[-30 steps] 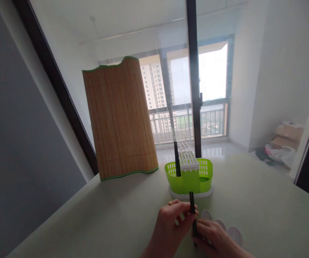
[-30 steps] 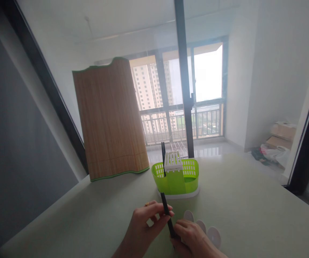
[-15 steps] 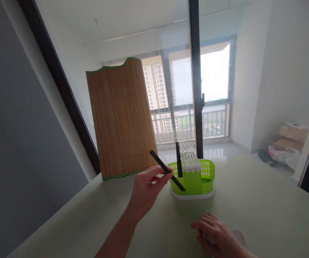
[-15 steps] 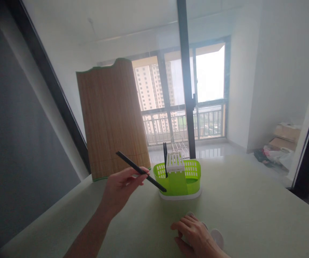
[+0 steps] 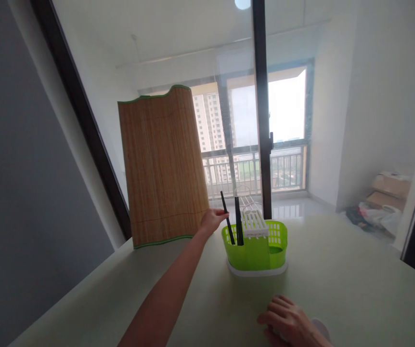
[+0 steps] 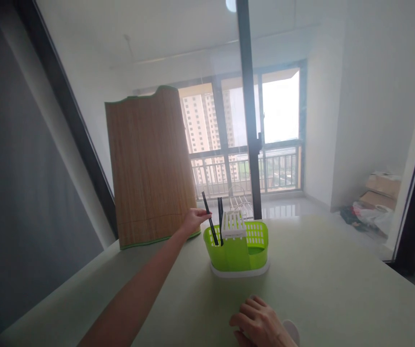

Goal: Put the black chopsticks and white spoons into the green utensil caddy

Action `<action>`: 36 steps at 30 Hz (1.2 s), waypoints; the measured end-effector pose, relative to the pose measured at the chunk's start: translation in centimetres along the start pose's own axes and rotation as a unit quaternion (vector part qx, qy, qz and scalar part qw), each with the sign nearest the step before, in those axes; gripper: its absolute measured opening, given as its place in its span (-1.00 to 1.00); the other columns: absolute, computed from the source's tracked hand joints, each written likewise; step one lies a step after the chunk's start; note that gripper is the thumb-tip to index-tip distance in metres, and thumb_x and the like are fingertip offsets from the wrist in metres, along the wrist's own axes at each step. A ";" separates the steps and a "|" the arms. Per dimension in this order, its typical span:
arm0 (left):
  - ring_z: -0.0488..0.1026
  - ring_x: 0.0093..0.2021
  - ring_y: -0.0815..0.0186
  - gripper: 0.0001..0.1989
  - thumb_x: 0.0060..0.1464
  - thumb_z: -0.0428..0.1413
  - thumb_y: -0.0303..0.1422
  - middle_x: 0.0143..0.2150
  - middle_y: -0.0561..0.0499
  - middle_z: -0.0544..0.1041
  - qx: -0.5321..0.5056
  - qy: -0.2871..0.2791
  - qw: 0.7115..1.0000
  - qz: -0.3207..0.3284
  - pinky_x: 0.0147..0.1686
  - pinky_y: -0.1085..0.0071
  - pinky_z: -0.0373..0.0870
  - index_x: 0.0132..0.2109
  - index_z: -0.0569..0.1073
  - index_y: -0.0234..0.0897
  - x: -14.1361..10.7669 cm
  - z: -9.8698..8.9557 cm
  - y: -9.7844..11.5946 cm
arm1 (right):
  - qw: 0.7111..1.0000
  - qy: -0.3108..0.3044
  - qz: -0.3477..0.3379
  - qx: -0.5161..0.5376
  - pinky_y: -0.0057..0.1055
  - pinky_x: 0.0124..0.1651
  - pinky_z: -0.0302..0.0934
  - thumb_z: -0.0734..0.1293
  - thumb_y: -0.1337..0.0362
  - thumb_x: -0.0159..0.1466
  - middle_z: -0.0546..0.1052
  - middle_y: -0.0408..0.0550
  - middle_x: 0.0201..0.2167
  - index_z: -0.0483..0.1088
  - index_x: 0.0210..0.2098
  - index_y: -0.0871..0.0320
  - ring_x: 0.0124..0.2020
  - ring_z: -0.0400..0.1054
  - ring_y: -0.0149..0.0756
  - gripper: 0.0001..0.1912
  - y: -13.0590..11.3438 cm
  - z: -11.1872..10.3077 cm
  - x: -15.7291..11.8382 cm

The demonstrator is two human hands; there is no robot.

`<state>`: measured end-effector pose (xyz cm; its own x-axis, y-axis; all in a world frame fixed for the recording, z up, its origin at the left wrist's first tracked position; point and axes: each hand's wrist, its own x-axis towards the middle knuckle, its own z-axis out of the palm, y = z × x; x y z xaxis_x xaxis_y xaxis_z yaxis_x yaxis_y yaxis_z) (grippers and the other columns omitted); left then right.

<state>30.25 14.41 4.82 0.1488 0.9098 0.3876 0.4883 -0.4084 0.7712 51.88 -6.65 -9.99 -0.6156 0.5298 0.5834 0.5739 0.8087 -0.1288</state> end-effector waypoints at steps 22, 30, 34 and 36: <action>0.55 -0.20 0.18 -0.67 -0.09 0.29 -0.23 -0.20 -0.12 0.64 -0.032 -0.053 0.996 -0.067 -0.23 0.36 0.43 -0.18 0.61 -0.32 0.7 3.7 -2.2 | 0.999 -0.015 -0.008 -0.050 -0.41 -0.34 0.07 0.15 0.38 0.30 0.43 -0.14 -0.53 0.32 -0.43 0.10 -0.47 0.28 -0.35 -0.79 -0.1 0.0 0.1; 0.53 -0.25 0.21 -0.67 -0.07 0.27 -0.16 -0.25 -0.10 0.64 -0.014 -0.059 0.995 -0.082 -0.27 0.36 0.40 -0.21 0.62 -0.31 0.3 3.8 -2.2 | 0.999 -0.022 -0.003 -0.043 -0.40 -0.32 0.10 0.11 0.32 0.35 0.45 -0.13 -0.52 0.34 -0.43 0.09 -0.46 0.30 -0.34 -0.74 -0.1 -0.3 0.1; 0.53 -0.25 0.20 -0.67 -0.05 0.25 -0.14 -0.28 -0.08 0.64 -0.003 -0.054 0.995 -0.081 -0.27 0.35 0.39 -0.22 0.62 -0.30 -0.1 3.7 -1.9 | 0.999 -0.023 -0.001 -0.041 -0.41 -0.32 0.10 0.11 0.30 0.37 0.44 -0.13 -0.52 0.33 -0.44 0.09 -0.46 0.29 -0.34 -0.71 -0.1 -0.3 0.1; 0.53 -0.27 0.21 -0.69 -0.03 0.24 -0.15 -0.31 -0.07 0.64 -0.001 -0.050 0.996 -0.079 -0.27 0.34 0.40 -0.24 0.62 -0.30 -0.4 3.8 -1.6 | 0.999 -0.025 0.002 -0.038 -0.41 -0.32 0.09 0.11 0.28 0.38 0.44 -0.13 -0.52 0.33 -0.43 0.09 -0.46 0.29 -0.34 -0.71 -0.1 -0.2 0.1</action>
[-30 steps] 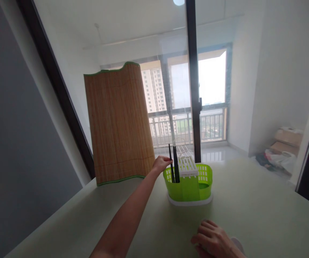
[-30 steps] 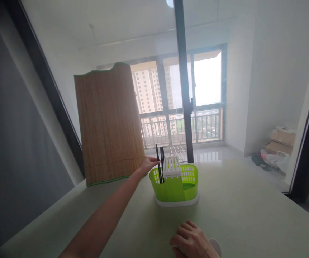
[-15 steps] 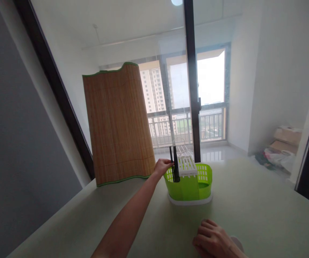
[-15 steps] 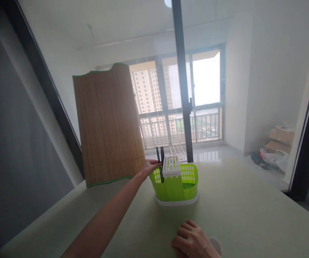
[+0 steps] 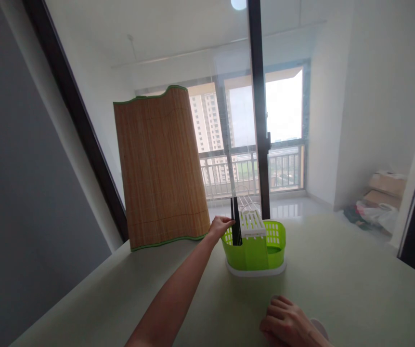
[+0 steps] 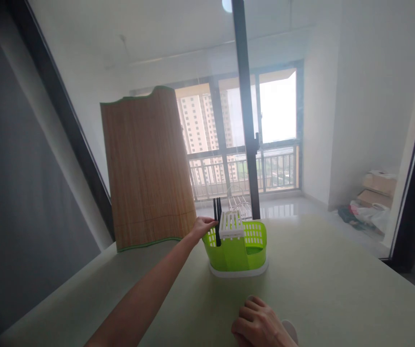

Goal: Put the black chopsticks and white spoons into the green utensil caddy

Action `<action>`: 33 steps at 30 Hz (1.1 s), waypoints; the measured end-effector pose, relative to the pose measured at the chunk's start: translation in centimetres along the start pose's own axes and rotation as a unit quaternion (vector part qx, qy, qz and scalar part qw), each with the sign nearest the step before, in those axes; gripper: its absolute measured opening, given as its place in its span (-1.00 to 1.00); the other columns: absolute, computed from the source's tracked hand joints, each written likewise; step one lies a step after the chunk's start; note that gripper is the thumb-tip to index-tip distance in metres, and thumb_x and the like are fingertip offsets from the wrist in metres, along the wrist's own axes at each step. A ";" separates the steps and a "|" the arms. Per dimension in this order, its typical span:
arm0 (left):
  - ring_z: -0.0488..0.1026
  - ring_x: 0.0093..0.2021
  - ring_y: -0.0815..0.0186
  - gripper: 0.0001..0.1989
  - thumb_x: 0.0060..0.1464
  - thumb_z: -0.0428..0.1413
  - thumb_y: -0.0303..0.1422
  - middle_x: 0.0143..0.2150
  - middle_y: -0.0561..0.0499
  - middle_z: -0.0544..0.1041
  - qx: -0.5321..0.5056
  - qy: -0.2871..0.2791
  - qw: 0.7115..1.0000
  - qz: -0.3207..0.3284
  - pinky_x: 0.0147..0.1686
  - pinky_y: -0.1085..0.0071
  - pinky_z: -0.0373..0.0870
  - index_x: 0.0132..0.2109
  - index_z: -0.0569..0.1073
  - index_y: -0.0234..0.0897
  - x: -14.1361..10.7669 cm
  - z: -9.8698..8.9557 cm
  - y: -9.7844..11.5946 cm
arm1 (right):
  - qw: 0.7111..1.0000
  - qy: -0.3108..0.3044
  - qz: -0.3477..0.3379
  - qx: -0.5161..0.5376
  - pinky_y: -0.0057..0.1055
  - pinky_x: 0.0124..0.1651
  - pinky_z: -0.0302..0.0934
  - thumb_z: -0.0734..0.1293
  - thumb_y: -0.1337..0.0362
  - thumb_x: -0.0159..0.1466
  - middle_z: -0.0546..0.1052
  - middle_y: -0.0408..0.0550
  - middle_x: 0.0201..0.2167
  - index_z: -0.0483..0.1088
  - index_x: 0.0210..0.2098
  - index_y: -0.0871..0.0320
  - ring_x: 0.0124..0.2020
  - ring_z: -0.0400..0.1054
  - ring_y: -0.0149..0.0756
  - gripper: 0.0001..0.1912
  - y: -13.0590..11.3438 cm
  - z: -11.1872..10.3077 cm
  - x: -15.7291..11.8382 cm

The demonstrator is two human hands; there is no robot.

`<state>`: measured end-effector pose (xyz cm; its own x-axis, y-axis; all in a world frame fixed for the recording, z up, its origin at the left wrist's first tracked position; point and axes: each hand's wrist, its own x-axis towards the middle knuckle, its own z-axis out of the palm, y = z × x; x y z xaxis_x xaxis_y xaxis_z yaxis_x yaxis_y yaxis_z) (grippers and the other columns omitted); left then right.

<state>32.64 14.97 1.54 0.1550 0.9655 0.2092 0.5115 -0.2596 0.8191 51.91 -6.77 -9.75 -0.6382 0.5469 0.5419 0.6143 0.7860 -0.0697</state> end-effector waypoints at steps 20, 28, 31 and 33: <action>0.43 -0.38 0.34 -0.77 0.16 0.02 -0.20 -0.34 0.01 0.52 -0.025 0.082 0.994 0.067 -0.41 0.47 0.34 -0.21 0.50 -0.21 -19.3 4.5 -2.6 | 0.952 -0.050 0.299 -0.040 -0.16 -0.05 0.10 0.27 0.14 0.32 0.52 -0.07 -0.19 0.46 -0.21 0.02 -0.11 0.35 -0.12 -0.83 3.1 -3.8 -1.4; 0.40 -0.46 0.32 -0.81 0.14 0.03 -0.32 -0.40 -0.02 0.54 0.017 -0.046 0.996 0.072 -0.41 0.40 0.29 -0.18 0.52 -0.19 -21.3 7.2 -2.2 | 0.941 -0.042 0.324 -0.082 -0.20 -0.16 0.03 0.28 0.24 0.28 0.51 -0.14 -0.47 0.42 -0.49 0.05 -0.28 0.34 -0.17 -0.79 1.6 -3.0 -0.7; 0.38 -0.50 0.33 -0.81 0.10 0.05 -0.34 -0.44 0.03 0.52 0.022 -0.053 0.996 0.070 -0.45 0.41 0.27 -0.15 0.50 -0.18 -21.5 7.3 -2.2 | 0.945 -0.022 0.318 -0.076 -0.19 -0.16 0.03 0.30 0.27 0.26 0.50 -0.15 -0.49 0.40 -0.52 0.06 -0.30 0.32 -0.17 -0.78 1.5 -2.8 -0.5; 0.37 -0.52 0.33 -0.81 0.09 0.05 -0.33 -0.46 0.06 0.50 0.015 -0.049 0.996 0.070 -0.46 0.40 0.26 -0.15 0.49 -0.15 -21.5 7.4 -2.3 | 0.950 0.013 0.307 -0.054 -0.19 -0.14 0.04 0.29 0.25 0.28 0.50 -0.16 -0.50 0.40 -0.51 0.05 -0.32 0.32 -0.18 -0.78 1.5 -2.8 -0.4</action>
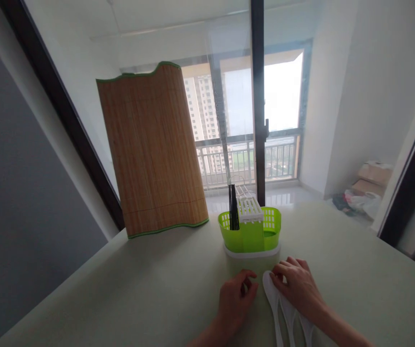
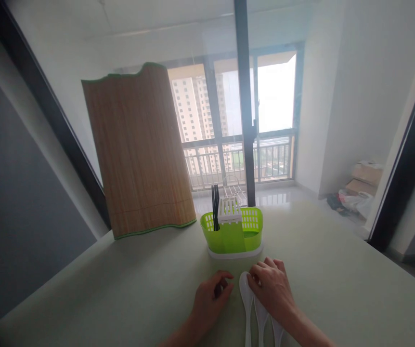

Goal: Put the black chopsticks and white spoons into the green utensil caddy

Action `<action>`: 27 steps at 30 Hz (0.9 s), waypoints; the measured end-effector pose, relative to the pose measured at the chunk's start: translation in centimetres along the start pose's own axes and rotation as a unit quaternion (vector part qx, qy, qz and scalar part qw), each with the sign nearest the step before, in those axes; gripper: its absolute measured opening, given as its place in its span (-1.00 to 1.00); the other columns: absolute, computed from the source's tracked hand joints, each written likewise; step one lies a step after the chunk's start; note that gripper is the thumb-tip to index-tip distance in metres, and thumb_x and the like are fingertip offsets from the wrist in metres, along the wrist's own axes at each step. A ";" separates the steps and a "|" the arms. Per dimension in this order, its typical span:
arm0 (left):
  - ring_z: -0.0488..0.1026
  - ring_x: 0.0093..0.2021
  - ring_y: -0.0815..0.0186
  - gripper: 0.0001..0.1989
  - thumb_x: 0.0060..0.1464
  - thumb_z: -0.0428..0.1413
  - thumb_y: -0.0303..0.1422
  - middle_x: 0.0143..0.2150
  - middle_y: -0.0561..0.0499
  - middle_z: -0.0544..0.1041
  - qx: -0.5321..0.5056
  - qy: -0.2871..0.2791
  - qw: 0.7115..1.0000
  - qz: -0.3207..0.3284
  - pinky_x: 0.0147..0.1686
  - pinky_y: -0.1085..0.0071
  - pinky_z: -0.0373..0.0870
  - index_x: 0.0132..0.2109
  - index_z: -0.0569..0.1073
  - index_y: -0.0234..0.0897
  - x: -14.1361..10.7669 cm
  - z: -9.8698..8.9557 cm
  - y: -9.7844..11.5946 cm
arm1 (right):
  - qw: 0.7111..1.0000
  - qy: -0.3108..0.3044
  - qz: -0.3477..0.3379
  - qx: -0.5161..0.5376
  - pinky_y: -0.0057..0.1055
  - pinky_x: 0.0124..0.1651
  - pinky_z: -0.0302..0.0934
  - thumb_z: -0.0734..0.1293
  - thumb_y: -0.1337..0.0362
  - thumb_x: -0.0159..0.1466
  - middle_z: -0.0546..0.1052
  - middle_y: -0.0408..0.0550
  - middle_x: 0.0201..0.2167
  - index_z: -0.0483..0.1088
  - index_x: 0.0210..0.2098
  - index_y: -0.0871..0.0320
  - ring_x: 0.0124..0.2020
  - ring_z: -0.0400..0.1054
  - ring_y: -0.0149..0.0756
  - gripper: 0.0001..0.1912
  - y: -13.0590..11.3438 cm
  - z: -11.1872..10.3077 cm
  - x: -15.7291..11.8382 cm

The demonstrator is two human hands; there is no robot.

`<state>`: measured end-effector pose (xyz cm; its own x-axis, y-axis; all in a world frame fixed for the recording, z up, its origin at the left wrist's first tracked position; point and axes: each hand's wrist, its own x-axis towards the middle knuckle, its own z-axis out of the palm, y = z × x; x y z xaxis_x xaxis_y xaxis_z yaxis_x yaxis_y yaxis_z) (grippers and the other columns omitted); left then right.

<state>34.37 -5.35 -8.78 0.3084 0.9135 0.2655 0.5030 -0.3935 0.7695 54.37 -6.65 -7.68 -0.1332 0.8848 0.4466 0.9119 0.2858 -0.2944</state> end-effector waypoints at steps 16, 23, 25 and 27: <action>0.29 -0.54 0.42 -0.79 0.21 -0.04 -0.34 -0.44 0.08 0.44 -0.031 0.113 0.972 0.205 -0.52 0.51 0.24 -0.05 0.40 -0.18 -1.3 -1.5 1.7 | 0.924 0.284 -0.237 0.102 -0.11 -0.05 0.07 0.31 0.53 0.23 0.47 -0.16 -0.46 0.40 -0.07 0.14 -0.37 0.27 -0.30 -0.70 -2.8 -5.2 -1.0; 0.38 -0.51 0.41 -0.73 0.13 0.10 -0.38 -0.47 0.09 0.46 0.097 0.168 0.908 0.371 -0.44 0.48 0.31 0.00 0.35 -0.23 -1.9 -2.4 6.0 | 0.923 0.275 -0.247 0.109 -0.08 -0.02 0.06 0.28 0.54 0.24 0.46 -0.16 -0.45 0.40 -0.04 0.15 -0.36 0.28 -0.29 -0.67 -3.0 -5.1 -1.5; 0.41 -0.49 0.41 -0.78 0.12 0.09 -0.48 -0.46 0.08 0.49 0.146 0.177 0.899 0.373 -0.43 0.48 0.30 -0.06 0.37 -0.24 -1.9 -2.7 6.8 | 0.922 0.273 -0.250 0.112 -0.08 -0.02 0.06 0.28 0.54 0.23 0.46 -0.16 -0.45 0.39 -0.03 0.15 -0.36 0.28 -0.29 -0.66 -3.0 -5.0 -1.6; 0.42 -0.48 0.39 -0.83 0.14 0.08 -0.50 -0.45 0.06 0.51 0.196 0.175 0.886 0.382 -0.44 0.46 0.28 -0.11 0.37 -0.26 -1.8 -3.0 7.4 | 0.922 0.268 -0.256 0.115 -0.08 -0.02 0.06 0.28 0.55 0.23 0.47 -0.16 -0.45 0.39 -0.02 0.16 -0.36 0.28 -0.29 -0.65 -2.9 -4.9 -1.6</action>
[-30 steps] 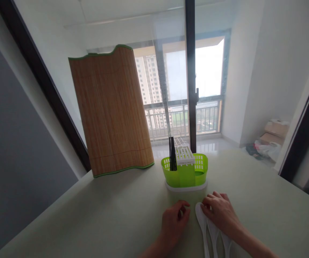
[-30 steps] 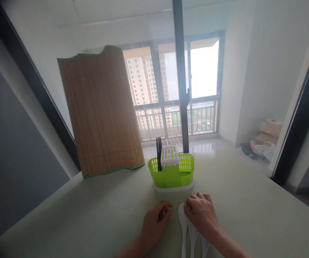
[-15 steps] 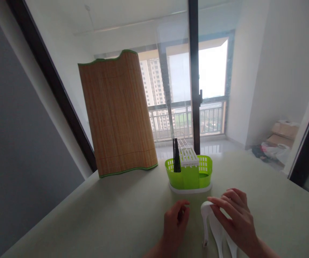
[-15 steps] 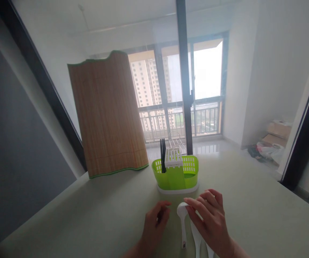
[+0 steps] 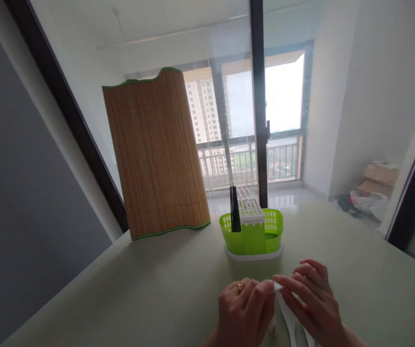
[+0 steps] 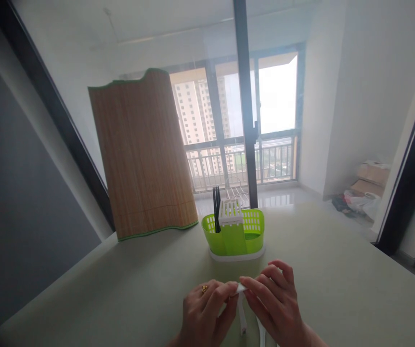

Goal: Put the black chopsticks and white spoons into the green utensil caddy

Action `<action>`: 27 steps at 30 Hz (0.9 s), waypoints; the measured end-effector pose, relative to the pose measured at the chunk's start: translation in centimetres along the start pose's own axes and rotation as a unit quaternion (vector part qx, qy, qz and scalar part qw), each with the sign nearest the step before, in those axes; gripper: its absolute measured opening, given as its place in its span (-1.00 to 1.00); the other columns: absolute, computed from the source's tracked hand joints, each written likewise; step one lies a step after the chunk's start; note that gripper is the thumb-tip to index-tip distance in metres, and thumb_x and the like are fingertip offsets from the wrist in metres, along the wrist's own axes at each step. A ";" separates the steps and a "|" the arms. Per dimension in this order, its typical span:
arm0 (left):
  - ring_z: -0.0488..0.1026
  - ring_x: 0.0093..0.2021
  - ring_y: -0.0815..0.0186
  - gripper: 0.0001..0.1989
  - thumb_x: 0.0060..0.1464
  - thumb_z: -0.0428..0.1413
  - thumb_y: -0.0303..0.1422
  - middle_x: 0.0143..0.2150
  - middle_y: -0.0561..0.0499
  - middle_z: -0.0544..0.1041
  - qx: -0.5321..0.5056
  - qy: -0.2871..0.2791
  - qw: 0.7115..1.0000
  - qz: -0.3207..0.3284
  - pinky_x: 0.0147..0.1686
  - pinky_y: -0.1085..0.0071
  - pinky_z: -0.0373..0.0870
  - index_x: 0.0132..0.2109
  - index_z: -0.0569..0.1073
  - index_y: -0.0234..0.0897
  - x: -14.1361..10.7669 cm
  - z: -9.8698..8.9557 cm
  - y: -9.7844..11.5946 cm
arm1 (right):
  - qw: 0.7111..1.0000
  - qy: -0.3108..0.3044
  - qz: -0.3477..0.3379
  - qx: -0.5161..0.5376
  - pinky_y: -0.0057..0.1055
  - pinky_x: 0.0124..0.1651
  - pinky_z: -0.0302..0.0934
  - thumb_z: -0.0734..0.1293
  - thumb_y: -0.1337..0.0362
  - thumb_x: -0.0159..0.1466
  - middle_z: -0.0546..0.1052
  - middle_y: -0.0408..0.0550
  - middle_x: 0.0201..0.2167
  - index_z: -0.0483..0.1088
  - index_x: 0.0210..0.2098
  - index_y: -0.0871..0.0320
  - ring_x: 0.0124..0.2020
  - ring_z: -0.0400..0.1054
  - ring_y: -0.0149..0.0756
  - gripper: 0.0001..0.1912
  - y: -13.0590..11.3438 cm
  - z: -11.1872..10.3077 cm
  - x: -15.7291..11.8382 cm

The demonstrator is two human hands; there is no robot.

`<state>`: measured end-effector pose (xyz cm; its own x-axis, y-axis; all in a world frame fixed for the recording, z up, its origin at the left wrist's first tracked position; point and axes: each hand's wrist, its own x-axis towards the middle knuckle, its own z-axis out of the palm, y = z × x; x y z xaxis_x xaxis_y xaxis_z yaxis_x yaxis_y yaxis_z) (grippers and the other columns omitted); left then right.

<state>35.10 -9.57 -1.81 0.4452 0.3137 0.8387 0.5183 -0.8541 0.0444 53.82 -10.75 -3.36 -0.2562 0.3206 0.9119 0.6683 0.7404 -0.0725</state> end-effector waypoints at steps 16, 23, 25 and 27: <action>0.36 -0.57 0.43 -0.76 0.24 -0.03 -0.19 -0.51 0.14 0.45 0.228 0.120 0.940 -0.224 -0.52 0.48 0.11 -0.16 0.41 -0.26 11.2 -5.6 -11.1 | 0.997 -0.038 0.039 -0.055 -0.10 -0.02 0.07 0.28 0.45 0.28 0.49 -0.08 -0.29 0.39 -0.08 0.09 -0.27 0.31 -0.23 -0.75 3.1 0.8 -0.9; 0.48 -0.39 0.31 -0.73 0.29 -0.12 -0.22 -0.33 0.01 0.57 0.271 -0.062 0.917 -0.285 -0.47 0.44 0.09 -0.08 0.40 -0.23 11.7 -1.2 -15.7 | 0.996 -0.045 0.042 -0.064 -0.12 0.00 0.05 0.25 0.44 0.30 0.48 -0.12 -0.33 0.39 -0.12 0.10 -0.29 0.31 -0.26 -0.80 3.7 1.2 -1.1; 0.50 -0.36 0.29 -0.72 0.31 -0.15 -0.24 -0.30 -0.01 0.57 0.274 -0.100 0.911 -0.291 -0.45 0.45 0.12 -0.06 0.39 -0.24 11.2 -0.1 -16.1 | 0.994 -0.067 0.045 -0.068 -0.14 0.00 0.05 0.25 0.43 0.31 0.48 -0.12 -0.33 0.39 -0.12 0.09 -0.29 0.31 -0.26 -0.81 3.8 1.2 -1.1; 0.51 -0.33 0.29 -0.71 0.32 -0.18 -0.24 -0.27 -0.03 0.57 0.275 -0.130 0.906 -0.293 -0.43 0.45 0.16 -0.05 0.37 -0.24 10.8 0.8 -16.4 | 0.990 -0.106 0.052 -0.074 -0.14 0.00 0.05 0.26 0.41 0.30 0.48 -0.12 -0.30 0.38 -0.10 0.09 -0.26 0.32 -0.25 -0.80 3.9 1.4 -1.1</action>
<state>31.98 8.14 6.08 0.0957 0.7948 0.5992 0.9751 -0.1958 0.1039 55.74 -7.41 -5.22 -0.3118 0.5191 0.7958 0.7894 0.6077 -0.0871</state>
